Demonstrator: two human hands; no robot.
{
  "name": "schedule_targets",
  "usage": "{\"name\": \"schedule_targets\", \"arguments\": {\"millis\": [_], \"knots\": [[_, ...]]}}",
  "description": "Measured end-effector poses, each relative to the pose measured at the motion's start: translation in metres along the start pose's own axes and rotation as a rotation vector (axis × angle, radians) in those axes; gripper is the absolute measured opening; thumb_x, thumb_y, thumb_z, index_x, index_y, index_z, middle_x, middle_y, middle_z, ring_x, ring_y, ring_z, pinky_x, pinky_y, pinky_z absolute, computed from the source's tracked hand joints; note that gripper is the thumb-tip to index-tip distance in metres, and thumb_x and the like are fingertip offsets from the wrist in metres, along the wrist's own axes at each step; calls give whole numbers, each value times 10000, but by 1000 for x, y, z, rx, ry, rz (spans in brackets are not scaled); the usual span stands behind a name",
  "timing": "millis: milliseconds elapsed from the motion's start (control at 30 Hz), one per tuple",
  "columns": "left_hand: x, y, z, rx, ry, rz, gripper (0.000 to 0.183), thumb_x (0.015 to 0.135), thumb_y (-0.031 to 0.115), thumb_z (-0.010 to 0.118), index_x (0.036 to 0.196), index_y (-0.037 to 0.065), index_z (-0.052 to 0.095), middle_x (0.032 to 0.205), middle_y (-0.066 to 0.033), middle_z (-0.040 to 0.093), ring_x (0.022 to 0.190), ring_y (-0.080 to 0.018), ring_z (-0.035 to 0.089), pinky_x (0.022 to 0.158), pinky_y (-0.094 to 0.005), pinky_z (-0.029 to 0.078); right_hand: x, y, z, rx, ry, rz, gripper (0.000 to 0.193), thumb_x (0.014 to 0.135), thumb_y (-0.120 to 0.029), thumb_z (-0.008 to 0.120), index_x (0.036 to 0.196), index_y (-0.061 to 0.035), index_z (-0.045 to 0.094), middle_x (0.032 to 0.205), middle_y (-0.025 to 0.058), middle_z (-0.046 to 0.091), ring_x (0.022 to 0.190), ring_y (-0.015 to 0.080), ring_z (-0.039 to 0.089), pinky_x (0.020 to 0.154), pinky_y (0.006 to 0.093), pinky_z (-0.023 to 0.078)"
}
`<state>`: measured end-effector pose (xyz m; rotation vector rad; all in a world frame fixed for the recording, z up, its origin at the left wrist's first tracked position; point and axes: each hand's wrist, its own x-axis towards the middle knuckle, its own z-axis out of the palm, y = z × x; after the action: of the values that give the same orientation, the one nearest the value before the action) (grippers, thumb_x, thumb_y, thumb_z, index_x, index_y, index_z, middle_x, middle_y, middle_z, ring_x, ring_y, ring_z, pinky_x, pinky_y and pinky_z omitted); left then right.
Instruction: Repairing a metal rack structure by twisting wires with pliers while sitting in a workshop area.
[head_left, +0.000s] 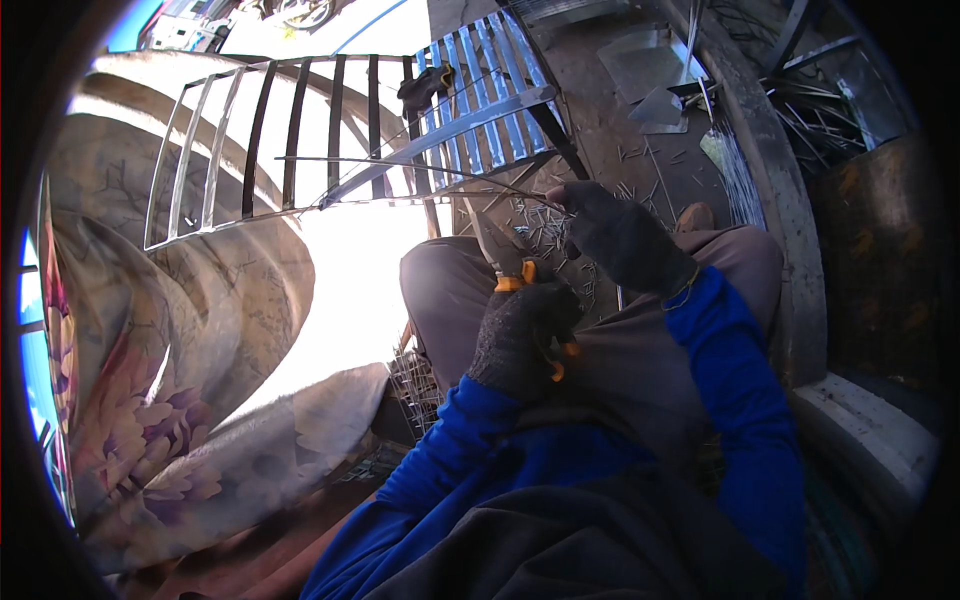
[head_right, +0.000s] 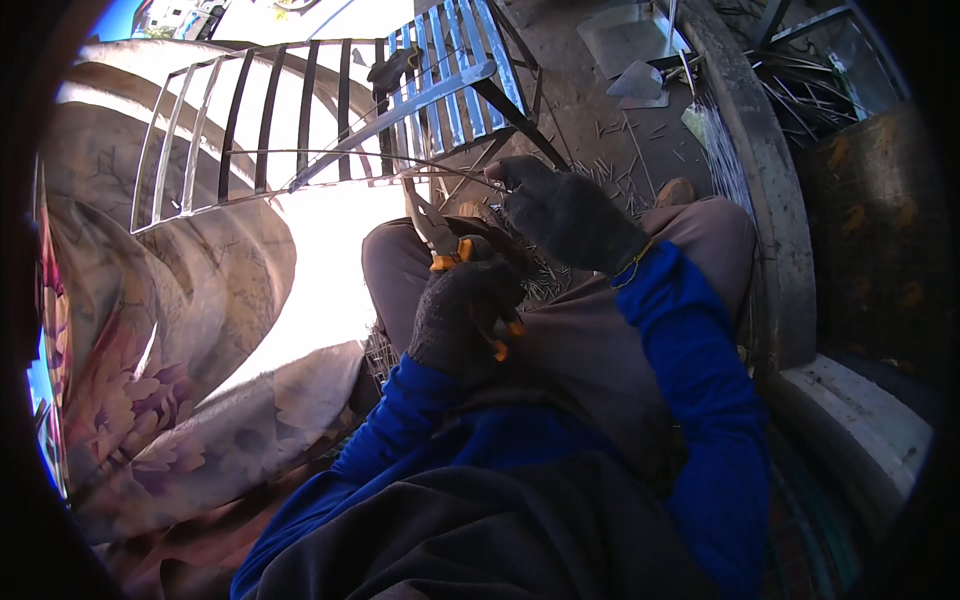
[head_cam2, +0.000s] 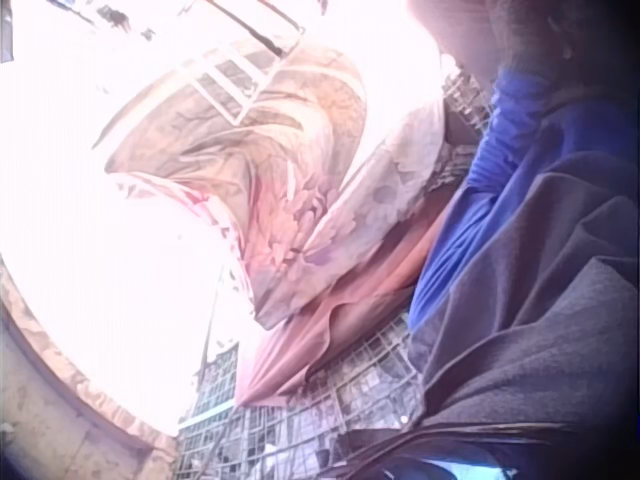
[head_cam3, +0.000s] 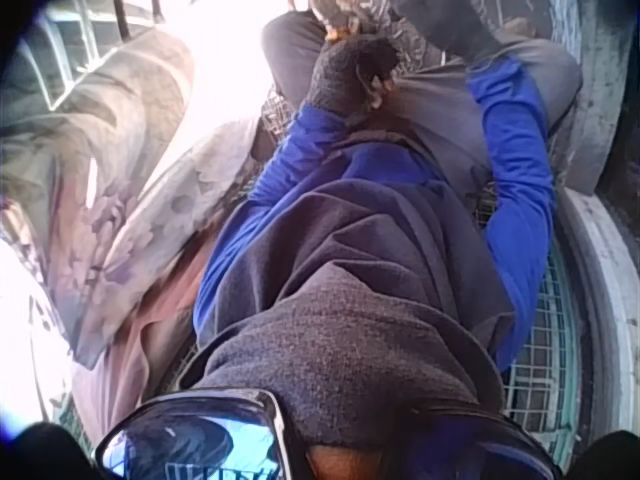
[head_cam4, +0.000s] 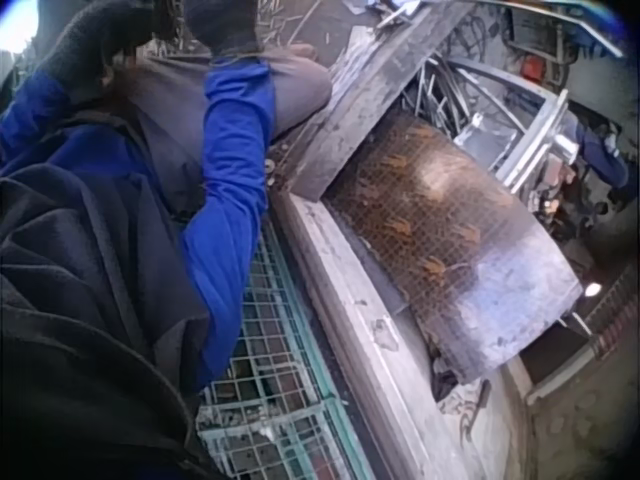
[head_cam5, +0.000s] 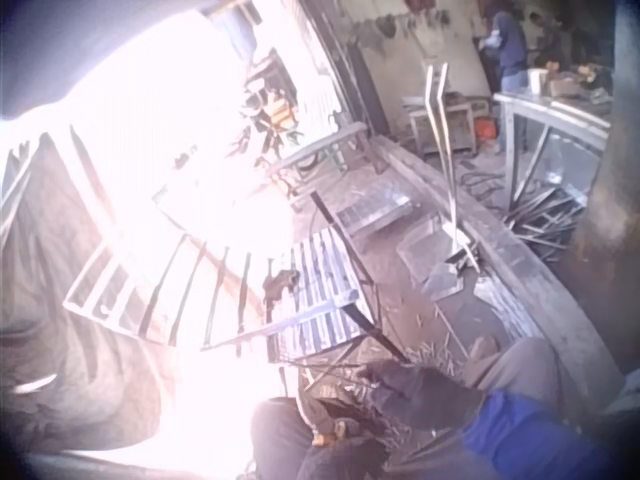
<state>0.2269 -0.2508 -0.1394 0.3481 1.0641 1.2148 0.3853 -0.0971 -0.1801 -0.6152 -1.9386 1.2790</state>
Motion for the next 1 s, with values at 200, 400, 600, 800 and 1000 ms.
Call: {"name": "schedule_targets", "arguments": {"millis": [200,400,600,800,1000], "knots": [[5,50,7,194,-65,304,306,1057,265,568,1190,-6,617,1034,-125,691,922,-219,684,838,-329,575,-5,-12,6,-214,-126,-16,421,952,-248,637,1344,-106,572,825,184,712,747,371,733,693,458,586],[10,49,-13,-385,-71,209,306,1076,385,504,1186,129,630,1059,-56,646,924,-256,639,820,-395,553,-2,-17,9,-110,-198,53,547,905,-311,714,1384,-102,555,941,175,735,867,335,746,768,444,589],[-3,50,-14,-302,-103,298,320,1063,459,492,1012,153,568,855,-6,523,813,-222,527,813,-401,453,-1,7,0,-193,-27,-69,614,882,-380,793,1385,-91,588,1161,170,711,1096,290,702,914,431,552],[-1,65,-32,-336,-206,330,319,1055,448,517,990,139,563,837,-2,503,800,-204,504,813,-385,444,3,-8,-7,-74,-229,216,515,889,-372,799,1314,-124,648,1021,114,727,943,238,714,848,388,561],[-12,67,-20,56,90,395,384,1056,400,531,1211,66,641,1102,-101,688,959,-274,681,866,-414,557,0,-20,-7,-103,-193,274,382,901,-349,790,1204,-143,684,884,57,728,782,186,717,732,361,565]]}}
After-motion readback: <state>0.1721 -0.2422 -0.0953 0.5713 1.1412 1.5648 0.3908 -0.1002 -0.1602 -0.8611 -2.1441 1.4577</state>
